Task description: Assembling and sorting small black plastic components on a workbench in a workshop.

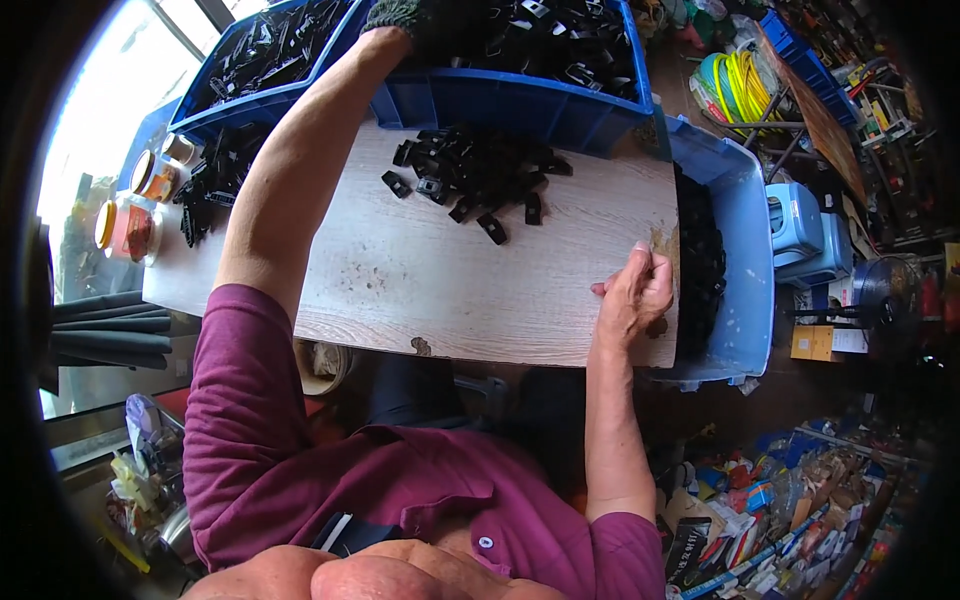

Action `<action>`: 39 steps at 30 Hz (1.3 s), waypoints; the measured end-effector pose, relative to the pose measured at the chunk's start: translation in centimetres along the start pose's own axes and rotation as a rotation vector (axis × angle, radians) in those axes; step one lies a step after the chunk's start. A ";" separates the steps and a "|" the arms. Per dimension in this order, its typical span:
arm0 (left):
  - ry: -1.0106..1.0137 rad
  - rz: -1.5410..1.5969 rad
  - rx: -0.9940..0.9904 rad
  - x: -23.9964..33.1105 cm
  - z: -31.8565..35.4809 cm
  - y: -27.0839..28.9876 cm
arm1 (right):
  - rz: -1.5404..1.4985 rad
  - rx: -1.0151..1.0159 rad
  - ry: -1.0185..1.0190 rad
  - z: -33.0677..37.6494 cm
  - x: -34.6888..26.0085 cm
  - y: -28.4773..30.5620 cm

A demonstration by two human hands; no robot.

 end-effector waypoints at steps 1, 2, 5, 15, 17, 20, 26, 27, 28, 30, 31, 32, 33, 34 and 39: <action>-0.009 -0.008 -0.002 0.1 0.2 0.4 | -0.001 -0.002 0.000 0.0 0.1 -0.1; -0.020 -0.010 -0.004 0.9 0.5 1.4 | -0.002 -0.004 -0.003 -0.1 0.1 0.1; -0.221 -0.207 -0.092 4.9 0.9 7.2 | 0.007 -0.001 0.008 0.0 -0.1 0.1; 0.079 0.178 0.289 0.2 1.0 0.5 | 0.030 -0.014 0.025 0.1 -0.1 0.1; 0.198 0.446 0.465 1.4 2.3 1.9 | 0.040 -0.007 0.021 0.2 -0.5 0.1; 0.057 0.635 0.572 1.9 4.2 1.4 | 0.032 -0.004 0.007 0.2 -0.3 0.1; -0.168 0.499 0.584 4.1 11.1 1.9 | -0.001 -0.020 0.009 0.2 -0.4 -0.2; -0.090 0.514 0.604 5.5 12.2 0.9 | 0.006 -0.015 0.013 -0.1 -0.2 -0.1; -0.097 0.534 0.556 6.2 13.2 0.3 | 0.005 -0.014 0.012 -0.1 -0.3 -0.1; -0.101 0.546 0.509 6.6 14.7 -1.0 | -0.001 -0.015 0.022 0.0 -0.6 -0.3; -0.104 0.469 0.369 6.9 15.3 -1.7 | -0.002 -0.017 0.024 0.0 -0.5 -0.2; -0.107 0.390 0.230 7.0 15.7 -2.4 | -0.012 -0.020 0.017 0.0 -0.4 -0.2; -0.107 0.387 0.234 7.2 16.0 -2.9 | -0.023 -0.024 0.011 0.0 -0.4 -0.2; -0.115 0.329 0.218 7.7 16.1 -2.9 | -0.022 -0.021 0.012 0.1 -0.4 -0.1; -0.093 0.198 0.227 8.2 17.0 -4.3 | 0.011 -0.029 0.006 0.2 0.2 0.5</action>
Point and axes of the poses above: each hand's wrist, its own z-axis away from the middle knuckle, its own y-axis out of the back of the hand, x = y × z, the point moved 1 cm from there along -z, towards the middle knuckle, and after that the axes turned 15 degrees about x, right-handed, at the moved point
